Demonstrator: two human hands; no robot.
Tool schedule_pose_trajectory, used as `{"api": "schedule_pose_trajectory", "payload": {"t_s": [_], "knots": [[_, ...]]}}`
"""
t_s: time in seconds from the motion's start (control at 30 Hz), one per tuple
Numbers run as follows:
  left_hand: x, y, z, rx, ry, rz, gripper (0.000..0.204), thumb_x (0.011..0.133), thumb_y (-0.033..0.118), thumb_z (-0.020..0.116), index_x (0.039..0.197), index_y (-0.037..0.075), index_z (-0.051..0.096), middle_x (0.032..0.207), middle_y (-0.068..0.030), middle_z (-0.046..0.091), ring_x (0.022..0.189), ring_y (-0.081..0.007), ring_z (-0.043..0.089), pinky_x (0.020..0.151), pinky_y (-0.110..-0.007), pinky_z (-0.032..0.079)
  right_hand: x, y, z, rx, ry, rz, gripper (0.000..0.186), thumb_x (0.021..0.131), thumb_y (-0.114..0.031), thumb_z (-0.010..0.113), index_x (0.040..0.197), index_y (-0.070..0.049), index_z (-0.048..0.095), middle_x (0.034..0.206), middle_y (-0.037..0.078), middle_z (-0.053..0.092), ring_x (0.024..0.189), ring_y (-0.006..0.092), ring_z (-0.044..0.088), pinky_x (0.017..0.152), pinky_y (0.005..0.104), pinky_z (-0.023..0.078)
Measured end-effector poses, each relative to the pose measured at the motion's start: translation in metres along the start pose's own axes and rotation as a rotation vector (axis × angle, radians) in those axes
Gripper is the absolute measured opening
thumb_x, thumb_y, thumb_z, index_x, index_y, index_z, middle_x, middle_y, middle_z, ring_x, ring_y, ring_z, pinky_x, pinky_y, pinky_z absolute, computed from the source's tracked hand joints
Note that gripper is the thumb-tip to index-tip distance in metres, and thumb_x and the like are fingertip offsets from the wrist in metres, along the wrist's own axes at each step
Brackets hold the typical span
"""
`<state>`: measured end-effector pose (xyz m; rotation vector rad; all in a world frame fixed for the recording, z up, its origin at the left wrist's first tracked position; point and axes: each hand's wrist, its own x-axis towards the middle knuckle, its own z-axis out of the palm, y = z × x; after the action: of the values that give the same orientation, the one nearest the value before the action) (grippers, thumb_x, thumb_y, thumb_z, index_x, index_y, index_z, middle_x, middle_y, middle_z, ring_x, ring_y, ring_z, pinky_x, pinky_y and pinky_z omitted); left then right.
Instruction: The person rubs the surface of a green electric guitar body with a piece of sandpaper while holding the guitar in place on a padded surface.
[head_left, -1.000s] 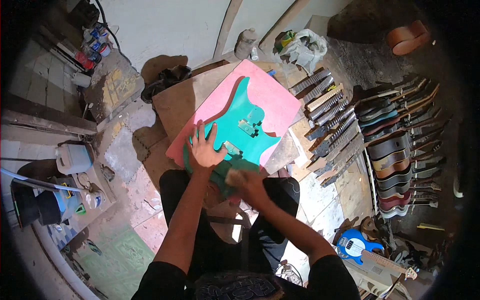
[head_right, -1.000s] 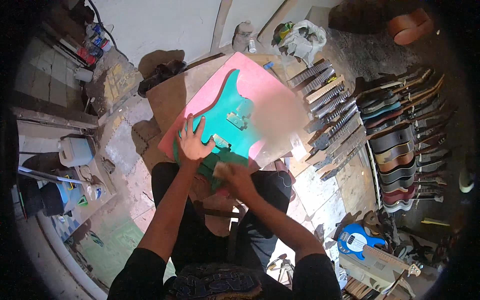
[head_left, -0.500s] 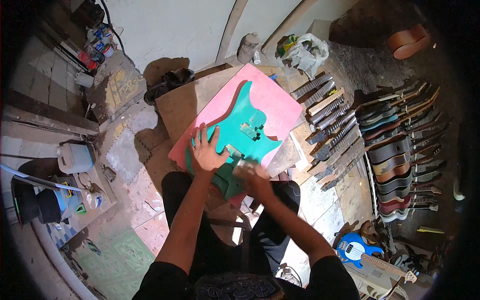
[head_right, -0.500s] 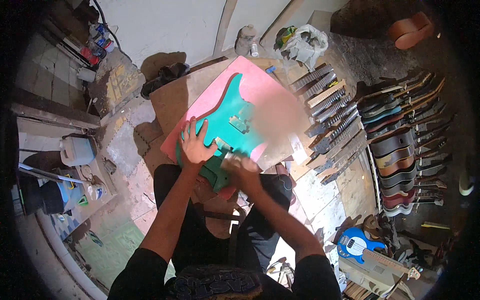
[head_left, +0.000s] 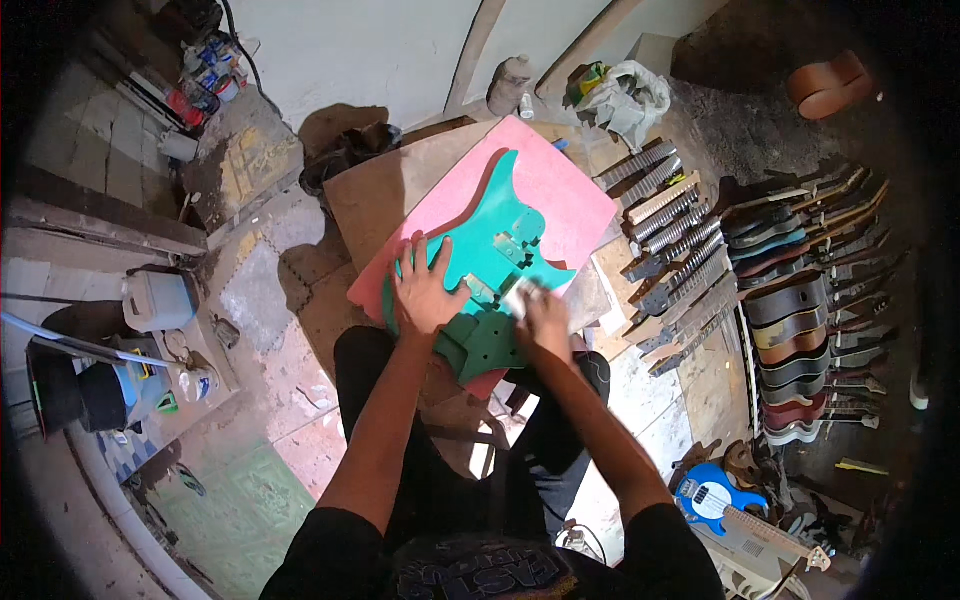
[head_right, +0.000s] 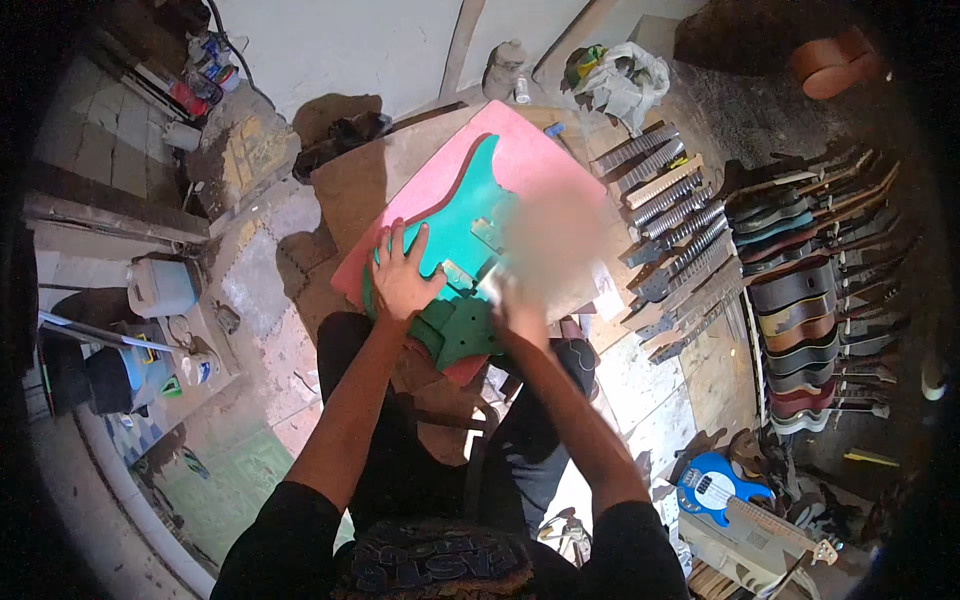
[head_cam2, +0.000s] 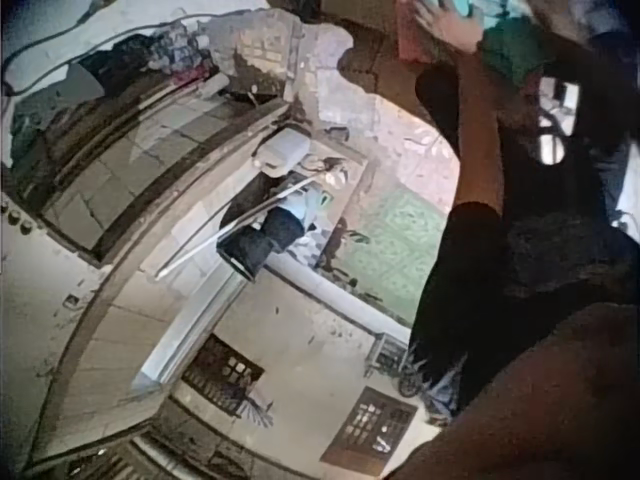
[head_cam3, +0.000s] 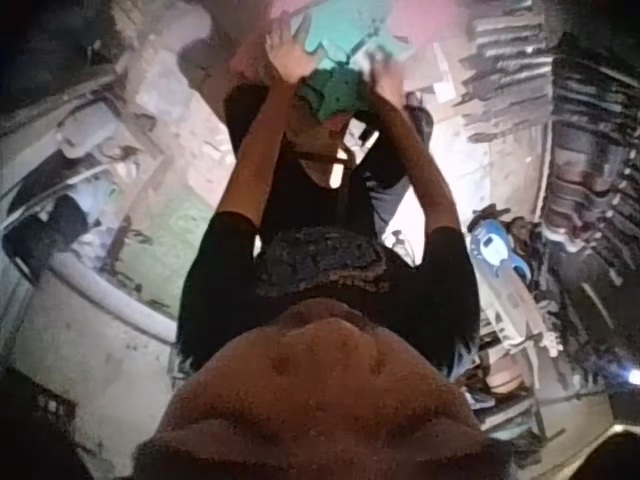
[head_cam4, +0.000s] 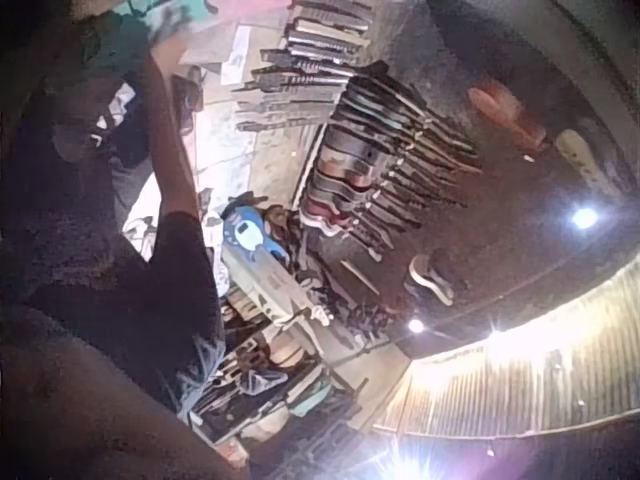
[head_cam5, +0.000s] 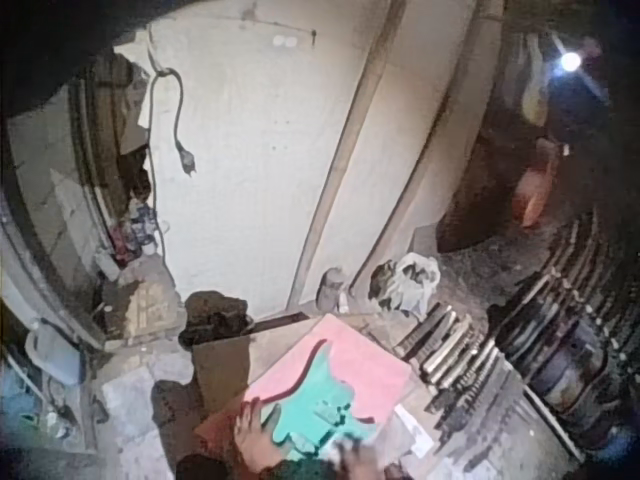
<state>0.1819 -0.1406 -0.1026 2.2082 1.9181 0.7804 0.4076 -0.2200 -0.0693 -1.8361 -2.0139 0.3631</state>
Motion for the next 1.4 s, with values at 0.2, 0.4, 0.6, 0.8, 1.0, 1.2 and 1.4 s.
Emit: {"api": "schedule_pose_trajectory", "payload": {"t_s": [0.2,0.4,0.6,0.8,1.0,1.2,1.4], "knots": [[0.0,0.003,-0.006,0.032,-0.029,-0.005,0.076,0.076,0.04,0.074,0.149,0.022,0.057,0.155,-0.018,0.047,0.135,-0.0479,0.05,0.101,-0.066,0.046,-0.069,-0.043,0.006,0.095,-0.186,-0.236,0.049,0.076,-0.01,0.078,0.123,-0.012,0.069,0.125,0.019,0.062,0.111,0.0395,0.062,0.086,0.0522,0.051],[0.003,0.006,-0.013,0.026,-0.053,-0.019,0.076,0.077,0.039,0.074,0.149,0.023,0.056,0.156,-0.0182,0.046,0.137,-0.0468,0.05,0.1,-0.066,0.048,0.028,0.012,-0.021,0.162,0.096,-0.007,0.057,0.078,-0.001,0.07,0.134,-0.005,0.062,0.115,0.024,0.061,0.107,0.0429,0.055,0.092,0.0506,0.047],[0.004,0.006,-0.01,0.043,-0.049,-0.016,0.076,0.077,0.04,0.074,0.149,0.022,0.057,0.155,-0.0184,0.047,0.136,-0.0469,0.05,0.098,-0.065,0.05,-0.068,-0.043,0.028,0.149,-0.02,-0.278,0.053,0.074,-0.008,0.076,0.126,-0.008,0.067,0.116,0.022,0.067,0.106,0.0438,0.065,0.09,0.0521,0.053],[0.003,0.004,-0.012,0.077,-0.044,0.01,0.076,0.078,0.042,0.074,0.149,0.023,0.057,0.155,-0.0179,0.047,0.136,-0.0462,0.051,0.097,-0.065,0.05,-0.038,-0.025,0.009,0.14,-0.103,-0.119,0.053,0.076,-0.005,0.073,0.128,-0.008,0.066,0.118,0.021,0.064,0.106,0.0423,0.061,0.091,0.051,0.05],[0.002,0.007,-0.016,0.113,-0.078,-0.012,0.076,0.077,0.043,0.074,0.148,0.023,0.058,0.155,-0.016,0.047,0.138,-0.0436,0.048,0.097,-0.063,0.05,0.006,-0.022,-0.006,0.109,0.061,0.108,0.058,0.077,-0.006,0.073,0.133,-0.006,0.063,0.127,0.023,0.06,0.113,0.0428,0.057,0.095,0.051,0.046],[0.001,0.004,-0.014,0.123,-0.04,-0.003,0.076,0.077,0.044,0.074,0.149,0.024,0.057,0.155,-0.015,0.047,0.137,-0.0411,0.047,0.098,-0.062,0.049,-0.073,-0.064,0.033,0.128,-0.066,-0.181,0.037,0.086,-0.016,0.073,0.123,-0.012,0.068,0.124,0.021,0.065,0.113,0.0353,0.065,0.089,0.055,0.051],[0.002,0.005,-0.015,0.14,-0.096,-0.011,0.076,0.079,0.045,0.072,0.151,0.024,0.056,0.157,-0.015,0.045,0.14,-0.0408,0.044,0.102,-0.063,0.045,0.011,-0.009,-0.007,0.179,0.054,0.081,0.058,0.078,-0.004,0.075,0.135,-0.007,0.064,0.118,0.021,0.062,0.106,0.0423,0.059,0.092,0.0503,0.048]]}}
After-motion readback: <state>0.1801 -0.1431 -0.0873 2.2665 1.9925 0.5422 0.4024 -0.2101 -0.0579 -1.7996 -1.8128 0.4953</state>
